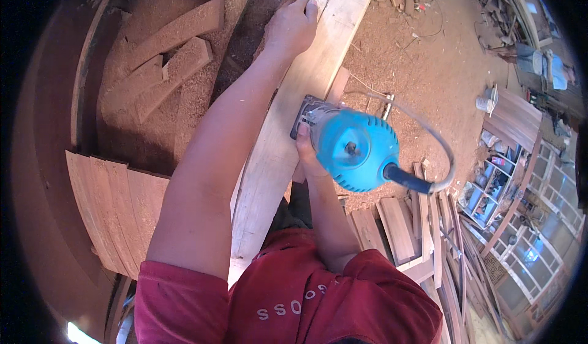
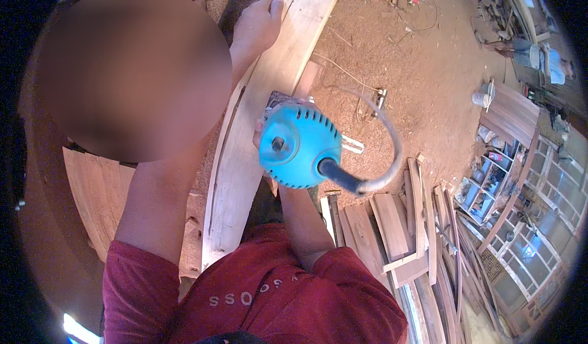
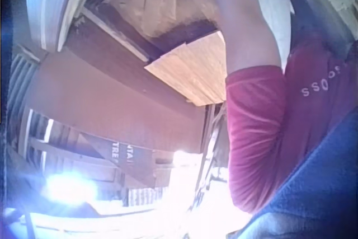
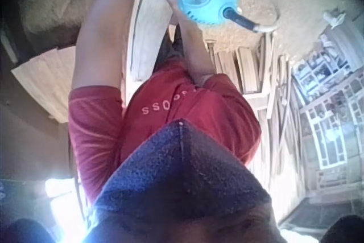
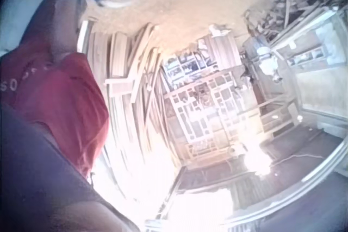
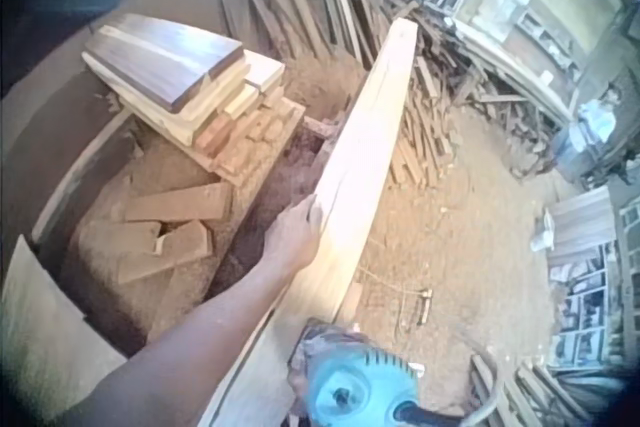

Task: The person uses a handheld router to shape the edge of a long wooden plank, moving the tool steadily along the length of the wood while holding the plank in place.

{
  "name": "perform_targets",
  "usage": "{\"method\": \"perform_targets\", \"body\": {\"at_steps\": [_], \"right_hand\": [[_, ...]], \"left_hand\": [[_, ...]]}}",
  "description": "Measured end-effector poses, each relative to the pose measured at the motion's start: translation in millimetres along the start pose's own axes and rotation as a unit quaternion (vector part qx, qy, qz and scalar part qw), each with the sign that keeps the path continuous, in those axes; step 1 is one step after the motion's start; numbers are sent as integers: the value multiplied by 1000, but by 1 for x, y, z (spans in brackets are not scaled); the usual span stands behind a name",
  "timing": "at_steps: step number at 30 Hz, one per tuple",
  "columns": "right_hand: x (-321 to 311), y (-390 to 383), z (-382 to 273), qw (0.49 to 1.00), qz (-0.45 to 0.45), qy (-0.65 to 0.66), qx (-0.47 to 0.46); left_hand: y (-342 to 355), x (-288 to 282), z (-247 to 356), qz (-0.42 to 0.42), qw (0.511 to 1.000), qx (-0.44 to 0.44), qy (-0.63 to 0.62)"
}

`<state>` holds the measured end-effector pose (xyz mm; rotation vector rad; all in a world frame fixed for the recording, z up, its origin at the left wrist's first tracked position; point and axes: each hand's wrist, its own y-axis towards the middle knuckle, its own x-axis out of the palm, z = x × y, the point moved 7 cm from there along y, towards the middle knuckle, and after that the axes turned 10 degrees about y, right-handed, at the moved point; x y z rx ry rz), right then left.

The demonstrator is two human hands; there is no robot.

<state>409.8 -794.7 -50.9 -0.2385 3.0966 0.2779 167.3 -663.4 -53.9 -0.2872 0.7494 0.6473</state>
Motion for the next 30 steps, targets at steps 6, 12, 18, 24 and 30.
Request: {"method": "perform_targets", "body": {"at_steps": [6,12,18,24,30], "right_hand": [[-3,35,15,992,-37,-42,-116],[3,68,31,994,-2,32,-105],[40,114,-34,970,54,-55,-230],[44,178,-42,955,84,97,-267],[43,235,-21,937,135,60,-318]], "left_hand": [[-3,1,-2,-13,1000,-22,16],[-3,2,0,-3,1000,-24,13],[-3,2,-3,-1,999,-31,26],[-1,1,0,-7,999,-27,34],[-1,1,1,-21,999,-33,31]]}}
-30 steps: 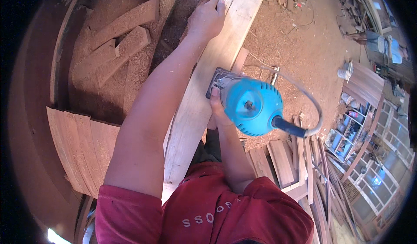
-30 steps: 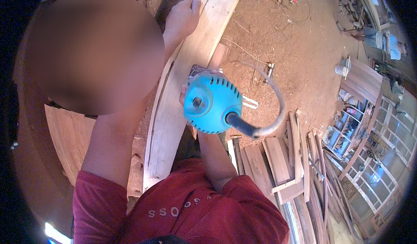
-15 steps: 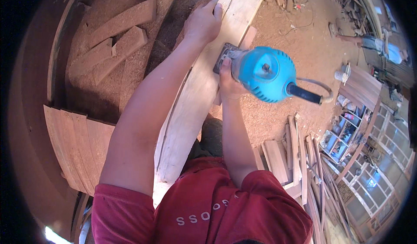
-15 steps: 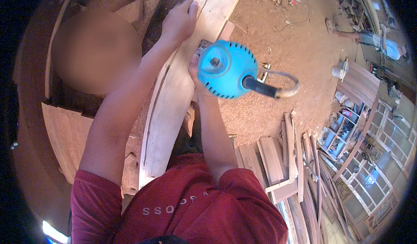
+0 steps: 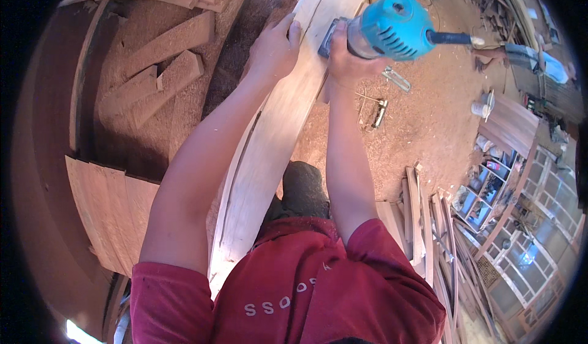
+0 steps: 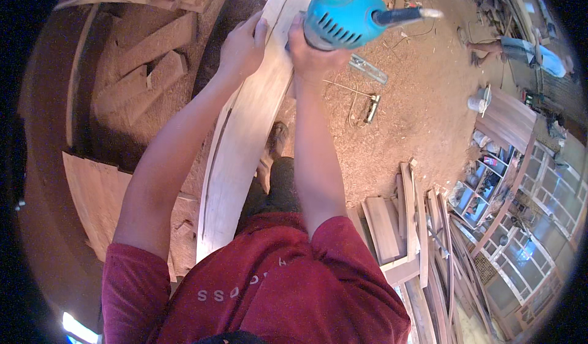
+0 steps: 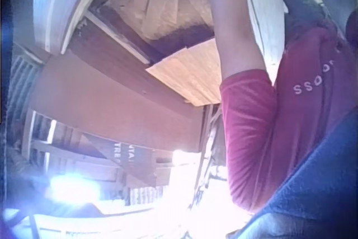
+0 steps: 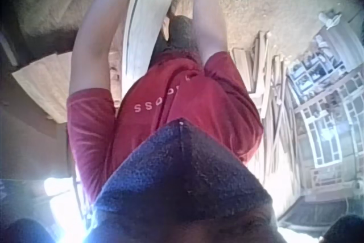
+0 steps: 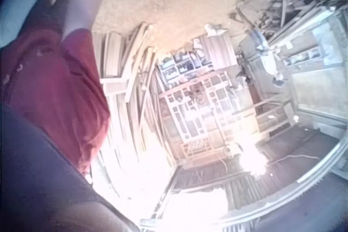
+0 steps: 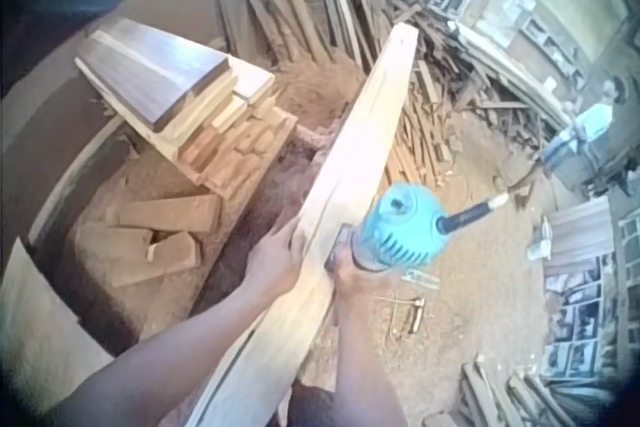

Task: The person uses a handheld router to shape the edge of a long wooden plank, moving the tool steadily along the length of the wood while holding the plank in place.

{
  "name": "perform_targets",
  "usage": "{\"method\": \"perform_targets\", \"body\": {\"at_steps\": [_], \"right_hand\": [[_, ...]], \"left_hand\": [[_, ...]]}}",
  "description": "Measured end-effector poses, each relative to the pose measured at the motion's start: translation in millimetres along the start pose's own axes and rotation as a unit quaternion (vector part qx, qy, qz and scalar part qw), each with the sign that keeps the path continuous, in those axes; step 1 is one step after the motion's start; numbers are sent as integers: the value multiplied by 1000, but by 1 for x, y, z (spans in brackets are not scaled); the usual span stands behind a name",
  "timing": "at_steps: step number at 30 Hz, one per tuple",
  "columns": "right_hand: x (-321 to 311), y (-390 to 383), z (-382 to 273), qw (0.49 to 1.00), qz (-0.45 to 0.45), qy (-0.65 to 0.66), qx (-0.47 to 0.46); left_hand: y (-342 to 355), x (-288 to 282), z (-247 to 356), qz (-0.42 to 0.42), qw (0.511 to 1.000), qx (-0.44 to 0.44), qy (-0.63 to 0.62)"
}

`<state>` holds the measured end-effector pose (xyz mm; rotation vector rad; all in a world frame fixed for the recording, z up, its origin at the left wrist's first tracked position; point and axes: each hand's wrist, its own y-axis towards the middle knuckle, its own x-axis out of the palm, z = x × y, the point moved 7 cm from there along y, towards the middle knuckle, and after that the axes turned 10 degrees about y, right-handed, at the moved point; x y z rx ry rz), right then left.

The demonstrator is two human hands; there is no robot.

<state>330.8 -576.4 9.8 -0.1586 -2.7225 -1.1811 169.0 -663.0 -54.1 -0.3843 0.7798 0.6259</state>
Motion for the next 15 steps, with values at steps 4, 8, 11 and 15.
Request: {"method": "perform_targets", "body": {"at_steps": [4,8,11,15], "right_hand": [[5,18,32,999,15,25,-28],[16,43,63,999,-30,-38,-24],[26,58,66,998,-12,-48,-26],[36,85,87,997,4,-68,-24]], "left_hand": [[0,-2,1,23,1000,21,-4],[0,-2,4,7,1000,8,-2],[0,-4,6,9,1000,19,-5],[1,-3,8,-1,1000,17,-12]]}}
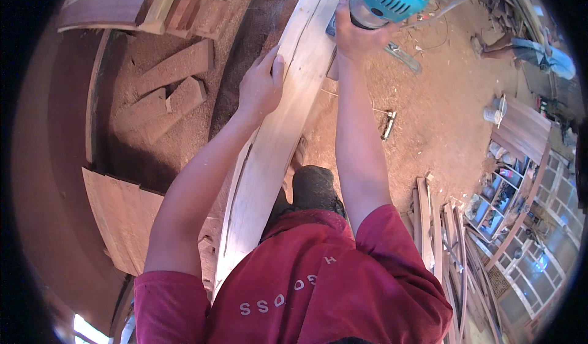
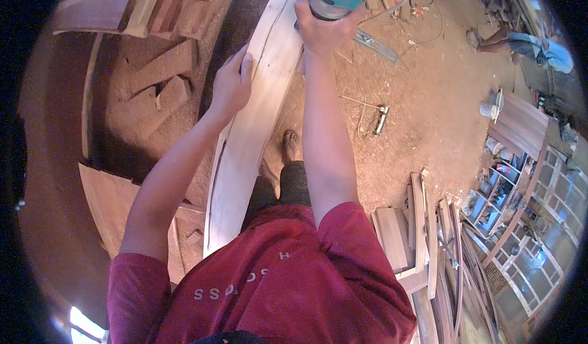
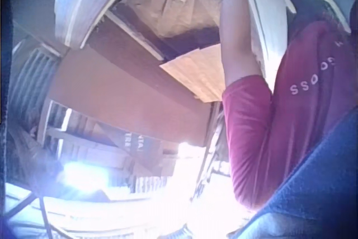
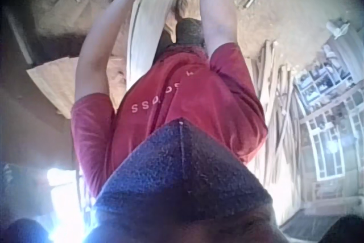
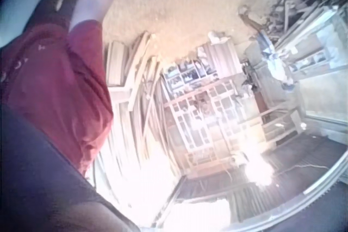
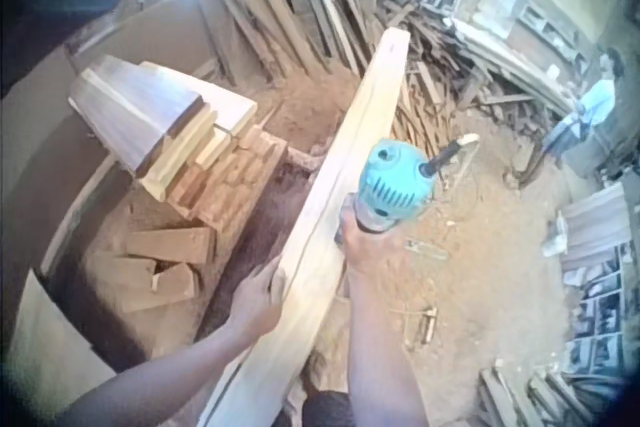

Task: The person uses a handheld router to shape the edge of a long wooden plank, moving the tool steadily along the length of the wood while holding the plank in place.

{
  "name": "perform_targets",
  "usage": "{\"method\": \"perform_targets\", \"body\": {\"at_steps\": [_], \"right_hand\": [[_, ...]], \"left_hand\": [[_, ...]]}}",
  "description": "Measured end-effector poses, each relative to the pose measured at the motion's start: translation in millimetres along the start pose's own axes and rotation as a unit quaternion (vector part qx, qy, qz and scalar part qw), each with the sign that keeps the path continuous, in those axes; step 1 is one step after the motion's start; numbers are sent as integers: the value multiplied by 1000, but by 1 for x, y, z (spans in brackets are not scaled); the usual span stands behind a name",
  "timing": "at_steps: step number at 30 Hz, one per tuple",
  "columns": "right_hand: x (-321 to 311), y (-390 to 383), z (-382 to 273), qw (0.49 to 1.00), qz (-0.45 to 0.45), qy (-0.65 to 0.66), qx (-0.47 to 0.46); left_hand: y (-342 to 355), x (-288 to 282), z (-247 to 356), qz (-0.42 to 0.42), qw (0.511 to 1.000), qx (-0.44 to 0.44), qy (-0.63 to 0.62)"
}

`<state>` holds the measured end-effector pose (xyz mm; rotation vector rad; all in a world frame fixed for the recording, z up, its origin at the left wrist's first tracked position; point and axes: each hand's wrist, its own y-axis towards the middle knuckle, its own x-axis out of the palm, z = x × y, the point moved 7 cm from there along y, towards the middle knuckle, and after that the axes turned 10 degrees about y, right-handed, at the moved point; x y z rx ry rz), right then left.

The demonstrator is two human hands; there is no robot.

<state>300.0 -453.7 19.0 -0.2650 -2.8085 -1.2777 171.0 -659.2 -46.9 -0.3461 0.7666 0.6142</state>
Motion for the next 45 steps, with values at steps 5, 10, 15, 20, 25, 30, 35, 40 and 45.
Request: {"method": "perform_targets", "body": {"at_steps": [5,10,15,20,25,30,35,40,45], "right_hand": [[21,24,14,999,-45,2,26],[38,47,51,996,-5,14,88],[53,75,73,999,0,-32,44],[67,98,94,996,-12,-81,42],[83,120,112,998,-11,-58,22],[95,140,138,995,-1,-94,33],[111,159,162,992,-14,-86,89],[125,181,187,998,5,-49,34],[137,196,206,996,-5,-72,54]], "left_hand": [[0,-1,-1,3,1000,13,-9],[1,-1,3,-2,1000,-1,-2],[1,-1,5,-3,1000,2,-4],[2,-1,5,-9,1000,1,-7],[4,0,6,-9,1000,25,10],[7,2,5,-26,999,19,-2],[5,2,6,-36,999,0,4],[6,7,3,-34,999,-4,-13],[6,6,5,-44,999,-15,-11]]}}
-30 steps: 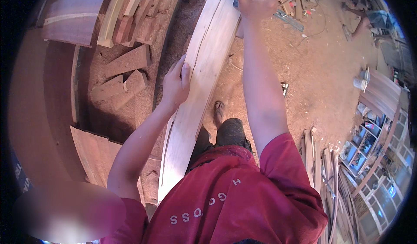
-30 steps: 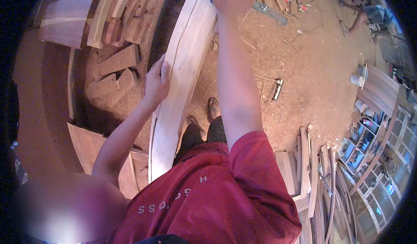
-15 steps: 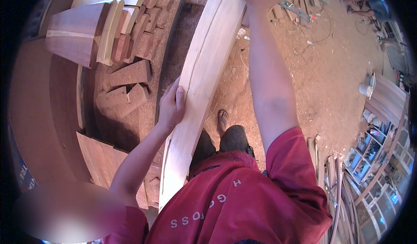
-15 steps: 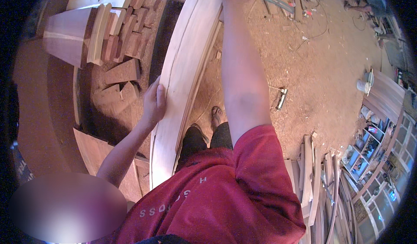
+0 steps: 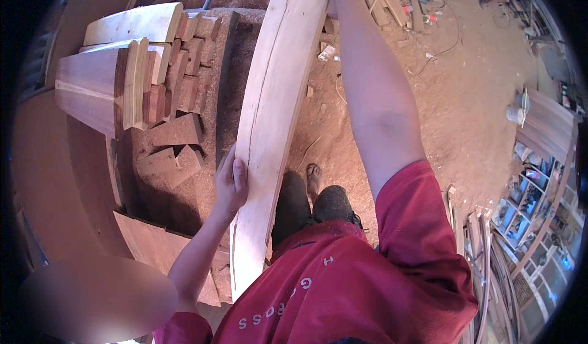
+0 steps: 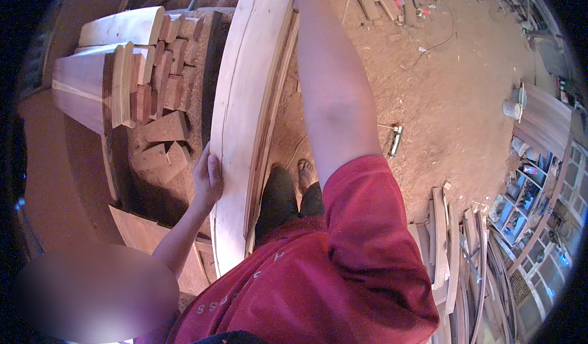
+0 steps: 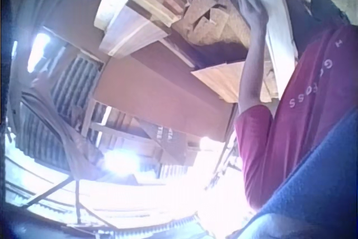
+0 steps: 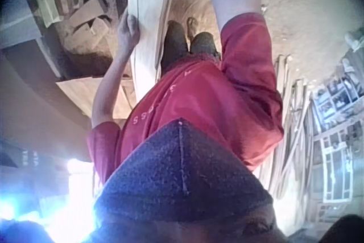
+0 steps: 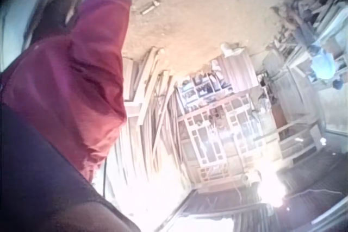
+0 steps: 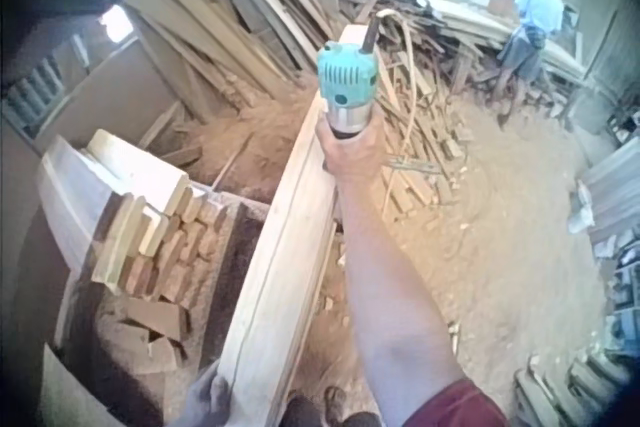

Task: The person uses a handheld router to shape the edge of a long wooden plank, moving the tool steadily along the length of the wood while holding the plank in place.

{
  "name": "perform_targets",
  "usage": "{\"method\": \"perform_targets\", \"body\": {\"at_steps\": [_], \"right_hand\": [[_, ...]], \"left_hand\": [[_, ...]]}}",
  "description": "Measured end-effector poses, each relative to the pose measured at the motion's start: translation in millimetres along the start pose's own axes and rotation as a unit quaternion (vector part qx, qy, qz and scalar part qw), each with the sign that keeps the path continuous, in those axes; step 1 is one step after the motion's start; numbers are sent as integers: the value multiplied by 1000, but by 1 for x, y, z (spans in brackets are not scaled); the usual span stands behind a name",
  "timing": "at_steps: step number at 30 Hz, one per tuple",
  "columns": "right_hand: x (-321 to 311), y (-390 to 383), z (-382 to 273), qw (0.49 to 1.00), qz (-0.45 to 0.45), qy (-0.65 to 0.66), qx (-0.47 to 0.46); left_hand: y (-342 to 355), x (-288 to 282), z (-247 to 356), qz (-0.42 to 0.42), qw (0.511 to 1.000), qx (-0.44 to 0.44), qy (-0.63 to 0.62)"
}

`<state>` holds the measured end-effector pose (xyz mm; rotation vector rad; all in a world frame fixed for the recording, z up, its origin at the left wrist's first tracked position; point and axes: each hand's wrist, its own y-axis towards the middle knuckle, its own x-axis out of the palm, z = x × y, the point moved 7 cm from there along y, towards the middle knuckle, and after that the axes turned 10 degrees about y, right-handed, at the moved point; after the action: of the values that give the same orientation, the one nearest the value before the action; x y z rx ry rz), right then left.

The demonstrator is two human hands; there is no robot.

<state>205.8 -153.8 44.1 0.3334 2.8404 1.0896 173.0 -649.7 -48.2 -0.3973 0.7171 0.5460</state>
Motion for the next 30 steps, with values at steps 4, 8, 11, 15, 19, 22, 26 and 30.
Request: {"method": "perform_targets", "body": {"at_steps": [4,8,11,15,19,22,26,30], "right_hand": [[11,13,7,1000,19,-7,-12],[22,31,23,1000,5,5,6],[38,44,37,1000,2,-10,19],[53,67,51,997,51,-52,-28],[73,95,77,999,25,-47,-6],[94,118,97,999,-1,-37,18],[120,151,117,997,33,-60,-44],[159,191,183,995,-18,-94,2]], "left_hand": [[-3,0,-8,-26,999,-35,31],[0,-6,1,-4,999,6,52],[1,-5,-1,-21,999,-31,-3],[7,-9,10,-16,1000,19,18],[10,-6,10,-8,999,27,45],[7,-7,9,-5,997,37,63],[9,-6,11,-23,999,7,42],[-8,-8,-9,-52,995,-38,78]]}}
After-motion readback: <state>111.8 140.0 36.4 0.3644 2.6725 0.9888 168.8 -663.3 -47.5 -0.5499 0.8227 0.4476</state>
